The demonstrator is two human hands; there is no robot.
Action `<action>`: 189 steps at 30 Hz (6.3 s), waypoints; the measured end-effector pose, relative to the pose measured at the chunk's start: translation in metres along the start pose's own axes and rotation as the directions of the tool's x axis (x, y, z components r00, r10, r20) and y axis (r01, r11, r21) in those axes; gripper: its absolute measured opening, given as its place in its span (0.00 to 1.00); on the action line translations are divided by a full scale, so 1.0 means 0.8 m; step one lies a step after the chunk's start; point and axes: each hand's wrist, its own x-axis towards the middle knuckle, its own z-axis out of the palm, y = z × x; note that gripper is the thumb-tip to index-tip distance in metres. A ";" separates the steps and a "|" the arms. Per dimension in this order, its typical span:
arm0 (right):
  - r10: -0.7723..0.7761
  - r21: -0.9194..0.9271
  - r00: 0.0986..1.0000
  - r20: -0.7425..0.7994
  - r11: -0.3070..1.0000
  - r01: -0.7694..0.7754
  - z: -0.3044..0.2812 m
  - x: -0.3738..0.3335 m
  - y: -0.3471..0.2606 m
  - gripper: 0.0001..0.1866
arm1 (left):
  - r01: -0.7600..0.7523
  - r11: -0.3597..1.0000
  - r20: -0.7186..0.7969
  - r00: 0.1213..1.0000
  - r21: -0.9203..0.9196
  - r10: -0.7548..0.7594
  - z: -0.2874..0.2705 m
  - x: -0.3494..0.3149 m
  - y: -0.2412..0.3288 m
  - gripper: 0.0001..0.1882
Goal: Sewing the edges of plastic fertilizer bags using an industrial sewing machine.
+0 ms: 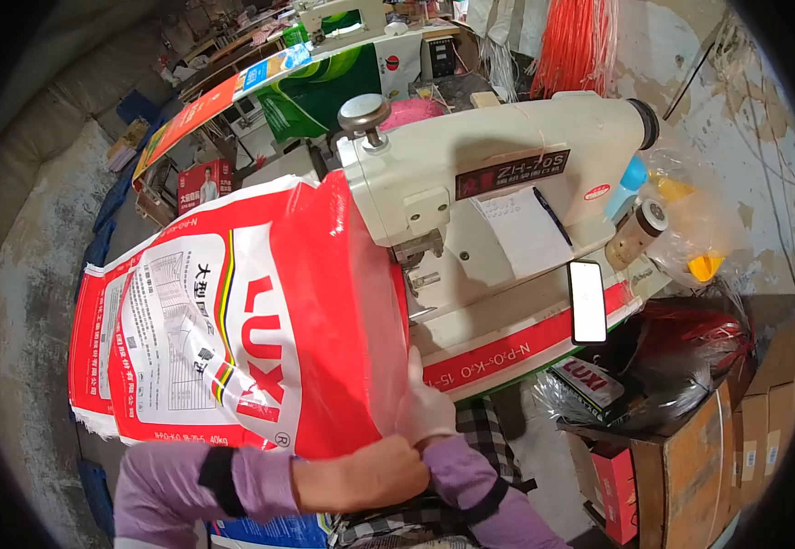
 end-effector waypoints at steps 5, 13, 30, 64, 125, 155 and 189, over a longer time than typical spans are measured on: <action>-0.155 -0.199 0.973 -0.170 0.973 0.120 -0.016 -0.018 0.015 0.45 | -0.073 0.956 -0.365 0.914 0.286 0.179 -0.041 -0.027 -0.170 0.07; -0.122 -0.238 0.983 -0.139 0.967 0.087 -0.023 0.148 -0.038 0.33 | 0.178 0.984 0.008 0.984 -0.007 -0.177 -0.129 -0.068 -0.057 0.06; -0.393 0.518 0.813 -0.429 0.631 0.578 -0.136 0.022 -0.053 0.17 | 0.981 0.161 -0.833 0.001 -0.105 -0.553 -0.191 -0.479 -0.309 0.08; -0.524 0.186 0.852 0.003 0.837 0.514 -0.059 -0.115 0.002 0.24 | -0.202 0.492 -0.532 0.283 -0.847 -0.798 0.110 0.075 -0.284 0.25; -0.692 -0.266 0.310 0.652 0.174 0.948 0.065 0.103 -0.167 0.17 | -0.863 -0.185 0.536 -0.112 -0.470 -0.837 0.327 -0.278 0.207 0.24; 0.066 -0.088 0.737 0.672 0.996 -0.009 0.433 0.040 -0.070 0.23 | -0.332 -0.899 0.746 -0.666 -0.287 0.008 0.769 -0.051 0.391 0.19; -0.882 -0.338 0.322 0.343 0.204 0.919 0.122 0.026 -0.228 0.43 | 0.648 -0.169 -0.408 -0.638 -0.743 -0.654 0.360 -0.417 -0.116 0.33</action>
